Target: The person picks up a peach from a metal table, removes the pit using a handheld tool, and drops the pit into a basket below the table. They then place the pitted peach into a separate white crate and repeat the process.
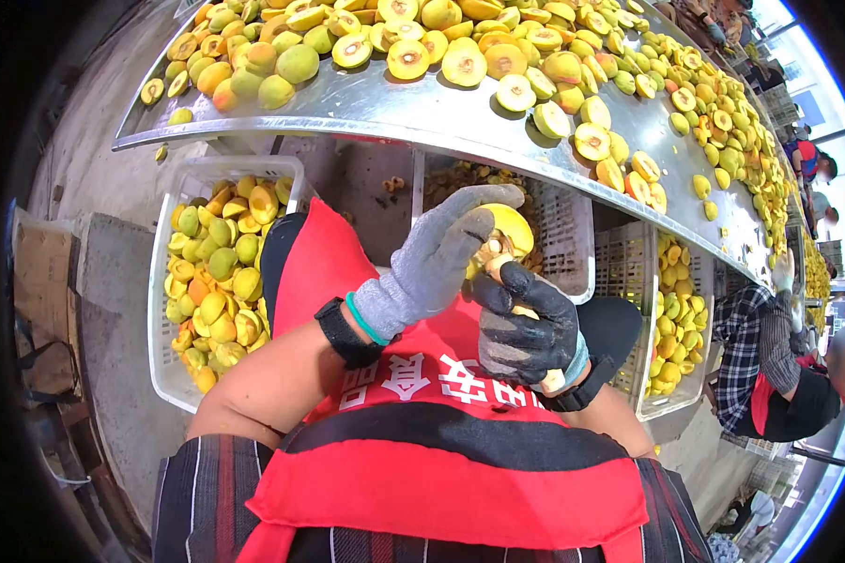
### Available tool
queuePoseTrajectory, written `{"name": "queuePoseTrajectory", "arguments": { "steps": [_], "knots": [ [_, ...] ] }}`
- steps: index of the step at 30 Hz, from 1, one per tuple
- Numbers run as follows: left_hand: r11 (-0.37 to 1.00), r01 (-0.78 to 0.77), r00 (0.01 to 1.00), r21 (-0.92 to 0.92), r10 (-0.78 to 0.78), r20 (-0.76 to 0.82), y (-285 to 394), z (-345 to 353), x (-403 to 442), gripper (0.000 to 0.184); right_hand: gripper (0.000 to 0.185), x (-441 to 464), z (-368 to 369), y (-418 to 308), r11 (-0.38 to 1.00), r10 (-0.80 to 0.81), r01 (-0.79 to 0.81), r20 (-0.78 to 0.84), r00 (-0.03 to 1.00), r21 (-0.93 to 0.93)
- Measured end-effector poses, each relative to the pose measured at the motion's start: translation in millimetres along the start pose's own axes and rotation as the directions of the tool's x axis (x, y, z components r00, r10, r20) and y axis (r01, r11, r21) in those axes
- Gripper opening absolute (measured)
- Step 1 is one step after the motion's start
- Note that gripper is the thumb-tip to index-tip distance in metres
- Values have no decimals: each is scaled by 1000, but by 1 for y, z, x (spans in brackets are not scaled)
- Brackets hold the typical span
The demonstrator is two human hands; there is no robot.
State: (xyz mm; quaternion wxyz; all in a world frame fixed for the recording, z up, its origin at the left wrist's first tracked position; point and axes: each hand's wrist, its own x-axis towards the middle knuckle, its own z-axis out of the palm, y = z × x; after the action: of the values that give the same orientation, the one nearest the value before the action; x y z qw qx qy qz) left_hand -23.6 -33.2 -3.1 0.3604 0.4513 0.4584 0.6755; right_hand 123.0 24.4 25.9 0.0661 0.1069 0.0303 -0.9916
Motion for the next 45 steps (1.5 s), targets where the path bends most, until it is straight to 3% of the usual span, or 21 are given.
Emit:
{"name": "queuePoseTrajectory", "arguments": {
  "steps": [2,5,7,11,15,18,21,26,29,30,31,32,33,35,36,37,38,39,41,43,45],
  "knots": [
    [999,-7,1000,46,8,-12,0,2,0,38,26,1,2,4,1000,-19,19,-7,1000,-9],
    [991,78,994,-113,-85,-62,0,6,0,42,25,4,12,13,970,-129,111,-73,989,-219],
    [994,-17,999,-107,13,-43,-9,6,2,50,23,6,13,17,907,-257,194,-125,958,-373],
    [978,69,996,-197,-79,-43,-6,12,5,51,25,3,12,17,946,-237,204,-106,966,-252],
    [968,104,994,-230,-109,-6,-5,15,7,51,27,2,9,18,925,-273,236,-89,958,-298],
    [967,109,992,-229,-120,-33,-7,17,8,50,21,2,13,16,755,-388,183,-204,899,-630],
    [947,165,983,-277,-181,-35,-12,17,8,50,21,1,14,16,667,-378,69,-256,890,-742],
    [919,304,952,-252,-305,35,-12,13,10,50,22,-4,14,12,717,-355,57,-294,887,-695],
    [827,403,911,-393,-403,86,-28,13,7,41,17,-8,2,8,839,-244,102,-202,949,-534],
    [967,254,965,14,-254,67,-29,18,8,35,13,-4,2,12,635,-247,60,-129,960,-770],
    [909,50,987,414,-108,117,-28,22,7,31,13,-3,6,16,369,-230,28,-62,971,-929],
    [670,-165,980,724,26,199,-25,22,10,30,12,-13,20,7,580,-101,-141,-242,965,-802],
    [881,26,968,472,-140,209,-23,15,21,34,13,-18,19,6,707,-147,-129,-323,935,-695],
    [607,-306,948,733,266,176,-23,10,18,31,16,-28,10,4,727,-258,43,-215,942,-685],
    [602,-312,946,735,270,180,-20,10,18,31,20,-31,6,2,708,-294,99,-164,942,-699],
    [928,-28,999,372,13,44,-16,11,17,36,20,-36,7,0,722,-306,108,-175,936,-684],
    [953,285,958,-97,-283,41,-12,11,16,43,20,-39,7,-1,725,-320,120,-178,930,-678],
    [670,526,836,-523,-522,172,-11,10,15,51,21,-42,6,-3,730,-333,130,-182,925,-671],
    [607,525,822,-597,-543,171,-12,12,16,54,25,-43,-3,-7,703,-362,162,-153,919,-692],
    [546,465,778,-697,-628,27,-15,9,18,58,28,-41,-6,-11,712,-396,193,-159,904,-675],
    [534,501,808,-681,-570,148,-23,-15,12,60,32,-38,-11,-13,717,-402,189,-177,898,-671]
  ]
}}
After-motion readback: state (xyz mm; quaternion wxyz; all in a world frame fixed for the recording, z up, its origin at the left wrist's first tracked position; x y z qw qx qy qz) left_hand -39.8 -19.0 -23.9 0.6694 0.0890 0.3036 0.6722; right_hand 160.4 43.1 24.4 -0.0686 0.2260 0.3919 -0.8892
